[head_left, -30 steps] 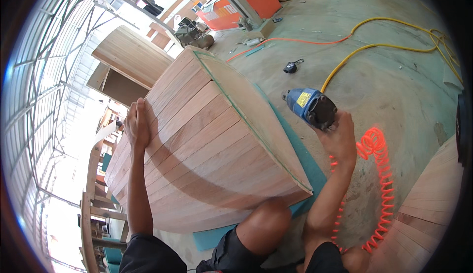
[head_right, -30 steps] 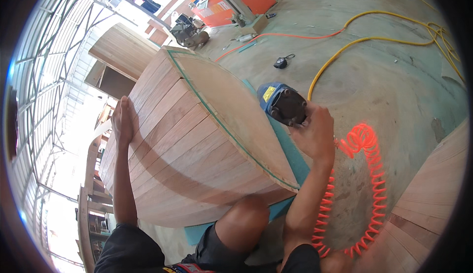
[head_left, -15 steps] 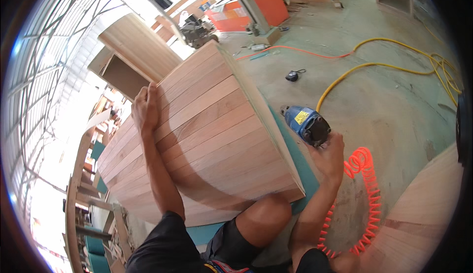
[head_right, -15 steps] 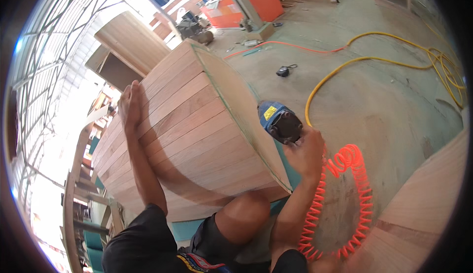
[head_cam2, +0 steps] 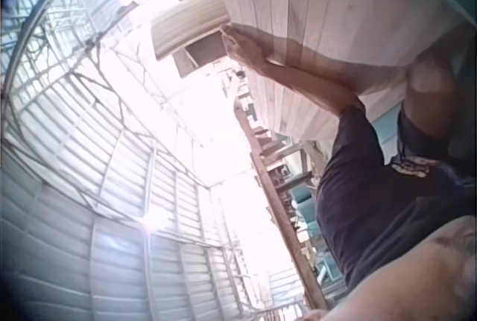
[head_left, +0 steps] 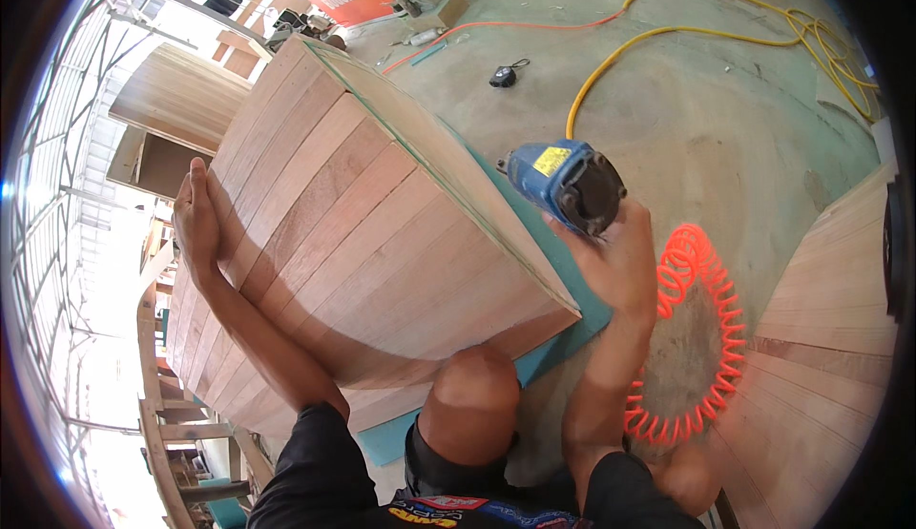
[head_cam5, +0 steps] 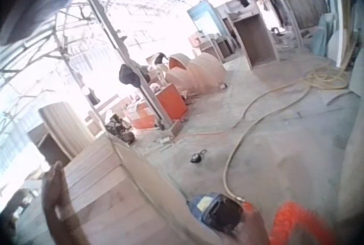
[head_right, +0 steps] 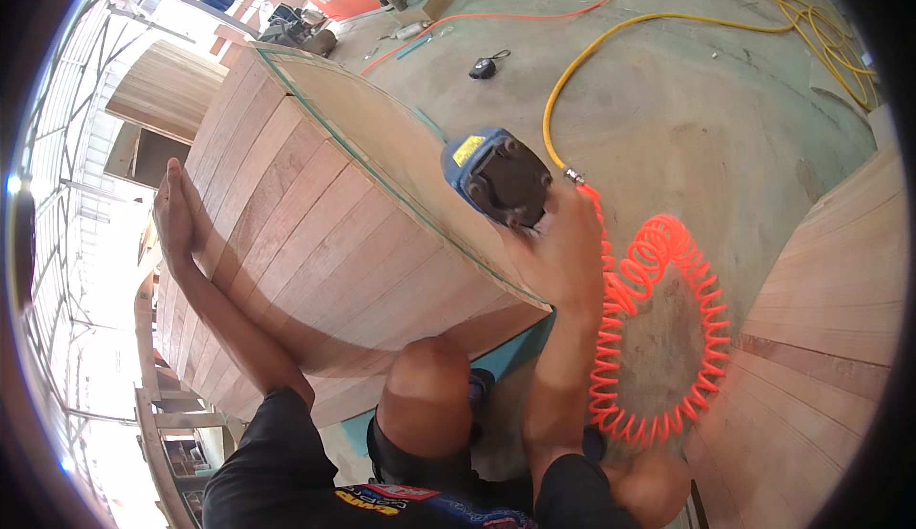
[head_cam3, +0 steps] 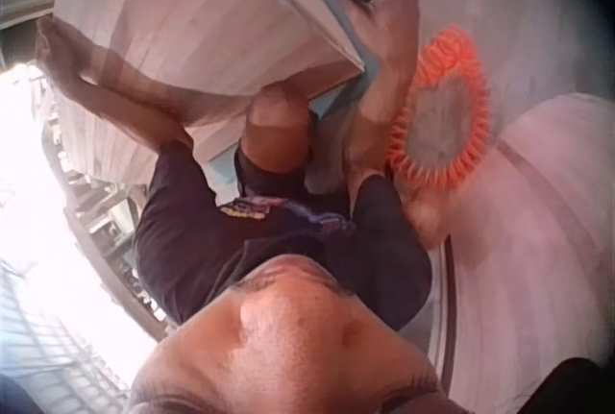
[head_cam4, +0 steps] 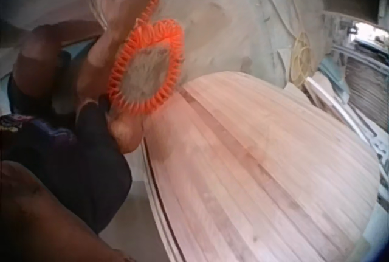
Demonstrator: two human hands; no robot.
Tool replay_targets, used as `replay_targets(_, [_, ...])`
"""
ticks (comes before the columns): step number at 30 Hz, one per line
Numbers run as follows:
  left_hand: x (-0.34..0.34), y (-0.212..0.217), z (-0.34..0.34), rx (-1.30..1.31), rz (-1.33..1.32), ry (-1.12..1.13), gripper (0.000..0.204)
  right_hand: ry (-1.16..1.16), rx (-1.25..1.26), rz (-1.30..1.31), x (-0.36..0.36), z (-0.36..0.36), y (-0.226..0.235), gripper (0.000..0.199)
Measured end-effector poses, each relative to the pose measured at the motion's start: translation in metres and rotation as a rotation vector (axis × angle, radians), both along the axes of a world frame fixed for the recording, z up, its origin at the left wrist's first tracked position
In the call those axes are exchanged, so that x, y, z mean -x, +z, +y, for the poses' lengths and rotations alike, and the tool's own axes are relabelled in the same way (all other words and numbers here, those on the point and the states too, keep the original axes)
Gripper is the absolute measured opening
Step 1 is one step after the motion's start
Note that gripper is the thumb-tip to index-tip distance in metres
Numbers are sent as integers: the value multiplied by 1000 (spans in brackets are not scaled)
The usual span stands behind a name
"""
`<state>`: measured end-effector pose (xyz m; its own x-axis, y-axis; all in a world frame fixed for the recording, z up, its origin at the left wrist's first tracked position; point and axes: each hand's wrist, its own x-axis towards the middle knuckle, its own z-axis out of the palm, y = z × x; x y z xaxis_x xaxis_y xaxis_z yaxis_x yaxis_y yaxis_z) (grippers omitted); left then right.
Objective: The person applies adhesive and wipes away excess before positioning a curved wooden panel and securing it to a frame using a pneumatic nail gun.
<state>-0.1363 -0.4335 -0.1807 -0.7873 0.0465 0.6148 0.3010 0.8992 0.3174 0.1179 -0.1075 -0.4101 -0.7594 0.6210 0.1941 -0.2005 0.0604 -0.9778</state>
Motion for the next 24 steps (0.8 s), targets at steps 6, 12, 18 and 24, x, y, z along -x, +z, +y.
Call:
replay_targets(6, [7,-6,1,27,36,-69,65,-23,-70,-73,-9,9,14,28])
replay_targets(12, [-2,-5,4,16,5,-10,60,-54,-53,-129,-25,8,22,25])
replay_targets(18, [3,-11,2,74,148,1,59,31,-158,-30,-34,14,-5,25])
replay_targets(24, [-9,-16,-30,266,420,-181,43,-42,-356,-138,-32,4,18,35])
